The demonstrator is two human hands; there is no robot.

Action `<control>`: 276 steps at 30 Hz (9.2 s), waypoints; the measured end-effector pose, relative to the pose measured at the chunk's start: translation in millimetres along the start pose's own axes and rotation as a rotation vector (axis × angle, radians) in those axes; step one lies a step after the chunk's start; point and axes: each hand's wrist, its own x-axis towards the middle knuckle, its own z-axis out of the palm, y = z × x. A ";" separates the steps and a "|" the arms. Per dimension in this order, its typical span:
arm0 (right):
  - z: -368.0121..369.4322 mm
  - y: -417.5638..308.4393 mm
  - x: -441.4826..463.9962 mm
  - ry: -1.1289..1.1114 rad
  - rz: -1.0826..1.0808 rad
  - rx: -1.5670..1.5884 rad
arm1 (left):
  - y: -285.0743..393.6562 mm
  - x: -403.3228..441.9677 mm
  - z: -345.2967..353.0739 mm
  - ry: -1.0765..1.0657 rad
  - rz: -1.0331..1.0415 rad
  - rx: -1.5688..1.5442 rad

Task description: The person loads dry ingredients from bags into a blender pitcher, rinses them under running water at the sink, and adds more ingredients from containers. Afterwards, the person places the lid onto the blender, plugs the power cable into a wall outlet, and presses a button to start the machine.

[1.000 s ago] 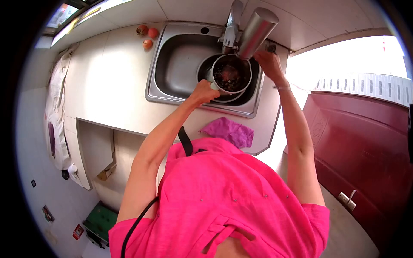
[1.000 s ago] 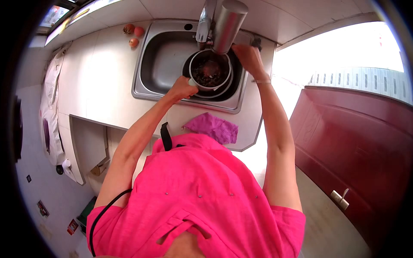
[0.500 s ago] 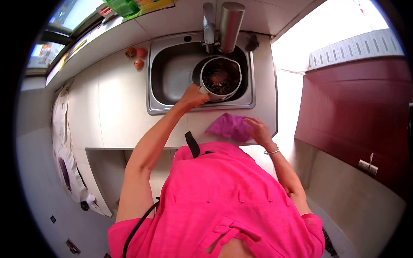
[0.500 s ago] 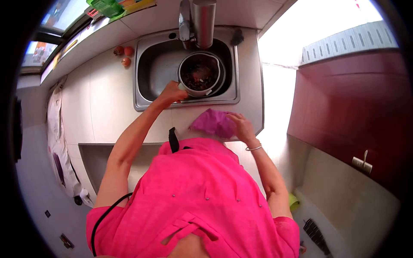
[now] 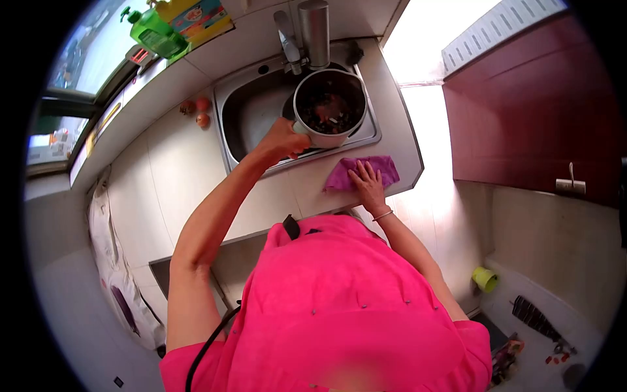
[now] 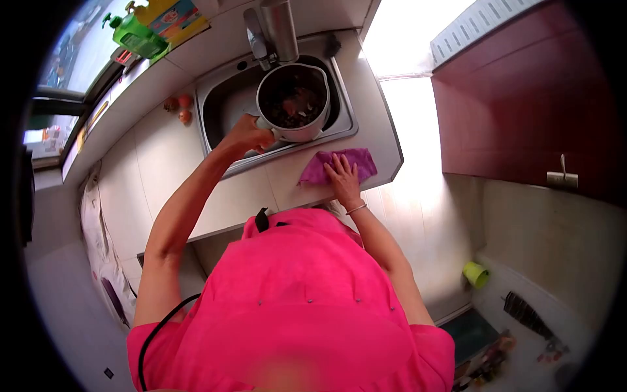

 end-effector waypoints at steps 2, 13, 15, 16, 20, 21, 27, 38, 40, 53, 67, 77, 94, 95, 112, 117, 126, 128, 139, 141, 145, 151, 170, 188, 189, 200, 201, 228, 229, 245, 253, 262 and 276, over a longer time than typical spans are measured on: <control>-1.3 0.8 0.6 0.045 0.016 0.027 | 8.0 -3.7 0.1 -0.058 0.019 0.046; -1.9 0.8 1.7 0.233 0.149 0.336 | 49.9 -18.3 39.4 -0.325 0.141 0.217; -0.7 -16.2 -0.3 0.301 0.124 0.381 | 53.1 -14.2 52.1 -0.395 0.142 0.252; -11.5 -27.4 -4.5 0.344 0.114 0.276 | 56.0 -13.7 60.3 -0.416 0.158 0.271; 9.8 -44.6 -45.7 0.346 0.159 0.051 | 65.0 -16.7 97.2 -0.532 0.201 0.352; 4.6 -50.5 -62.1 0.335 0.200 0.117 | 66.9 -16.9 106.5 -0.564 0.206 0.370; 1.3 -63.2 -198.7 0.251 0.643 0.431 | 63.0 -23.7 181.2 -0.752 0.170 0.472; 53.7 -139.4 -536.2 0.319 1.326 0.499 | 36.3 -131.4 379.7 -0.829 0.194 0.767; 59.2 -177.1 -575.8 0.322 1.468 0.678 | 29.3 -154.6 423.2 -0.903 0.217 0.802; -22.1 -155.6 -746.6 0.745 1.936 0.441 | -11.6 -280.8 792.0 -1.530 0.190 0.921; -33.1 -125.3 -971.8 0.828 2.487 0.461 | -55.6 -472.8 1164.9 -1.925 0.284 1.220; 35.6 -132.5 -1141.6 0.869 2.624 0.454 | -136.6 -621.8 1390.2 -2.034 0.278 1.171; -59.7 -7.4 -1512.4 1.415 2.624 0.267 | -228.8 -795.0 1694.2 -2.192 0.218 1.245; -59.7 -0.8 -1525.7 1.510 2.608 0.253 | -235.1 -797.7 1708.8 -2.195 0.204 1.258; -64.4 94.5 -1832.9 2.155 2.384 0.261 | -277.4 -892.9 1899.5 -2.174 0.253 1.371; -56.5 97.5 -1886.9 2.200 2.344 0.306 | -300.3 -919.4 1929.5 -2.114 0.280 1.309; -19.4 117.4 -1983.6 2.185 2.361 0.390 | -340.8 -949.2 1977.1 -2.056 0.259 1.340; 1.0 127.8 -2007.4 2.143 2.371 0.402 | -348.7 -951.6 1984.2 -2.047 0.231 1.350; 11.4 160.8 -2071.7 2.375 2.115 0.817 | -339.0 -964.0 1997.5 -2.012 0.215 1.291; 10.1 166.5 -2071.0 2.364 2.092 0.786 | -341.3 -957.2 2002.4 -1.998 0.213 1.291; 10.1 189.5 -2073.3 2.308 2.109 0.745 | -340.7 -955.4 2008.9 -1.985 0.185 1.303; 1.3 234.4 -2083.2 2.298 2.028 0.745 | -329.8 -969.3 2009.0 -1.969 0.197 1.343; 1.1 299.2 -2116.4 2.352 1.942 0.802 | -319.6 -986.6 1986.9 -1.949 0.222 1.414; -56.0 78.9 -1974.2 2.539 2.089 0.606 | -378.5 -1076.2 1947.7 -2.075 0.424 1.668; -57.2 72.4 -1963.6 2.545 2.098 0.586 | -382.1 -1082.5 1945.9 -2.069 0.428 1.671; -85.4 48.0 -1896.4 2.394 2.269 0.771 | -445.7 -1075.0 1955.7 -2.213 0.024 1.459; -90.4 49.9 -1894.6 2.393 2.265 0.789 | -445.5 -1076.4 1955.6 -2.221 0.049 1.450; -154.1 225.5 -1826.4 1.818 2.119 0.984 | -425.1 -861.4 2180.9 -1.742 0.968 0.428; -147.6 234.0 -1823.4 1.817 2.106 0.993 | -386.8 -812.1 2233.5 -1.519 1.217 0.540; -188.2 428.9 -1848.3 1.763 1.931 1.282 | -178.8 -669.6 2417.3 -1.072 1.308 0.911; -189.1 449.3 -1863.7 1.696 1.992 1.232 | -157.4 -676.8 2370.9 -1.205 1.321 0.628; -206.1 487.9 -1880.8 1.403 2.066 1.157 | -241.6 -657.9 2282.8 -1.619 1.074 0.784; -202.6 501.8 -1893.2 1.353 2.047 1.131 | -242.2 -640.2 2322.0 -1.673 1.115 0.946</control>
